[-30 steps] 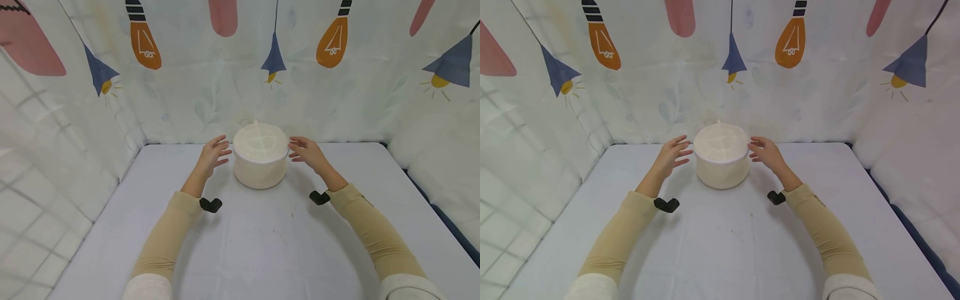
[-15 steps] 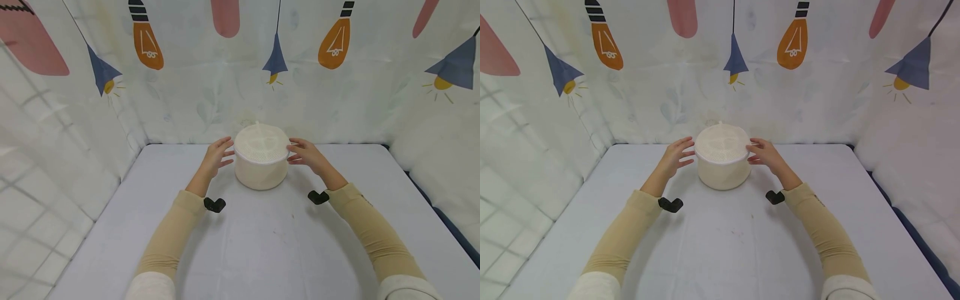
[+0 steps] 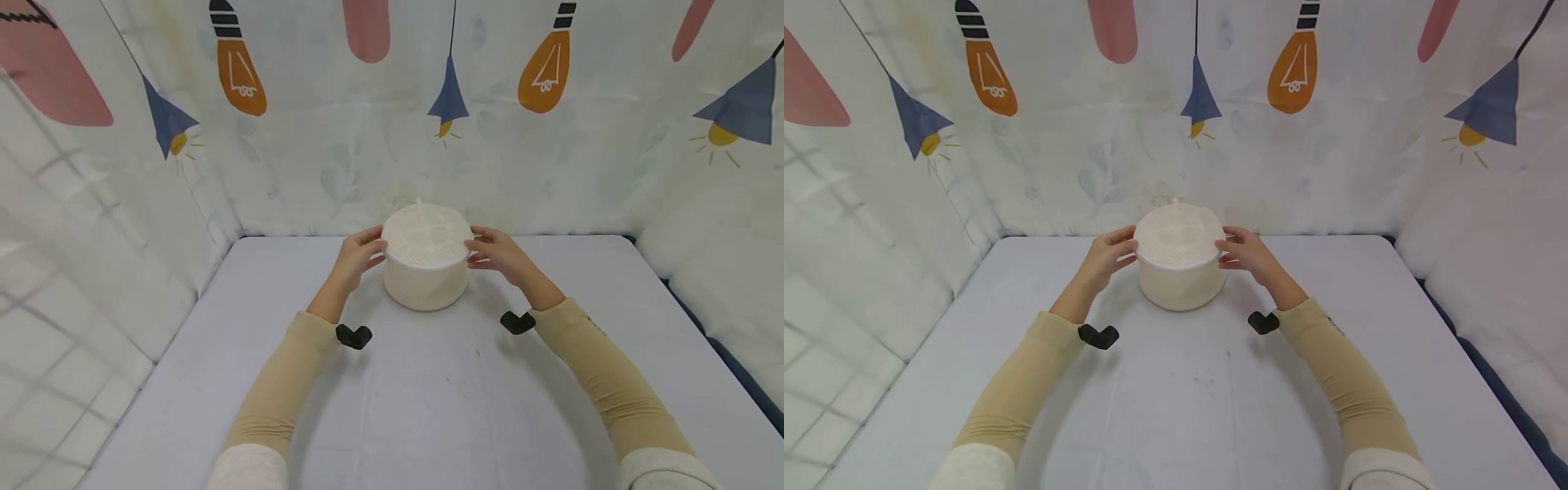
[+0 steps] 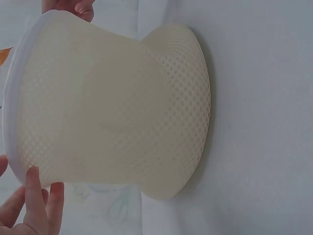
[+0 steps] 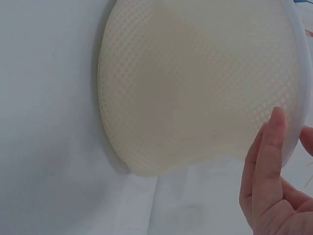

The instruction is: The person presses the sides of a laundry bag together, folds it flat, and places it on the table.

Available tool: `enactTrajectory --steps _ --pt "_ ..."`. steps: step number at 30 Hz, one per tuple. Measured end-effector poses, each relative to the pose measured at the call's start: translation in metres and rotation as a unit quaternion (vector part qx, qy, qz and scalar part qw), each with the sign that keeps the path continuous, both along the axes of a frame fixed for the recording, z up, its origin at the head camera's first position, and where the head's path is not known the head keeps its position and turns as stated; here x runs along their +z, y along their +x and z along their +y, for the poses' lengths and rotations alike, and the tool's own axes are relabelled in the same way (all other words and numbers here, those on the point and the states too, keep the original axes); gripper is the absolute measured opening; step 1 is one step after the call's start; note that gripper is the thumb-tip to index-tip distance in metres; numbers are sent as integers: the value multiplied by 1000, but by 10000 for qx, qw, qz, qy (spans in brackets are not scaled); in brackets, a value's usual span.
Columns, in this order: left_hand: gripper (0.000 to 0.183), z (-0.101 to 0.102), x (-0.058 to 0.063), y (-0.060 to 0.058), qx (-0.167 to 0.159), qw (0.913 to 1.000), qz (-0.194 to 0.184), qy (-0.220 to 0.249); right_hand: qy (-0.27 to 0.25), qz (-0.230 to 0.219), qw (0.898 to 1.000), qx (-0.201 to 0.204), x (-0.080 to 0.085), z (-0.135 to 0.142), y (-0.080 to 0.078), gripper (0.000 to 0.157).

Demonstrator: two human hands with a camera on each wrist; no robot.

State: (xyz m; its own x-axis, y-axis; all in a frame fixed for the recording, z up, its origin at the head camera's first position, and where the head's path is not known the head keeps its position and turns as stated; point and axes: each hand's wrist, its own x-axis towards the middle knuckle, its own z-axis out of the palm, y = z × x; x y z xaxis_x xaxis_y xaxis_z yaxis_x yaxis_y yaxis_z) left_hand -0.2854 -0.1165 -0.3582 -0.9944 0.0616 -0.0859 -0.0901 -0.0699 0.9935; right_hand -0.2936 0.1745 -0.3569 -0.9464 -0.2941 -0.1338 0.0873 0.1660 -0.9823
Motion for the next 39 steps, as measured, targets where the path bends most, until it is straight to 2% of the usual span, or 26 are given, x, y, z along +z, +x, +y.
enactTrajectory --steps 5,9,16,30,39 --pt "50 0 -3 -1 -64 10000 17 59 -321 -171 9992 151 2 0 2 62" --pt "51 0 -3 -1 -84 9999 68 83 -382 -134 9988 269 5 1 2 61" --pt "50 0 -3 -1 -95 9998 114 123 -404 -178 9989 141 7 -3 2 70" --pt "50 -2 -2 1 -179 9997 148 55 -305 -242 9992 21 6 -6 2 68" --pt "49 -1 -3 1 -103 9999 62 35 -300 -213 9993 65 4 -5 1 68"
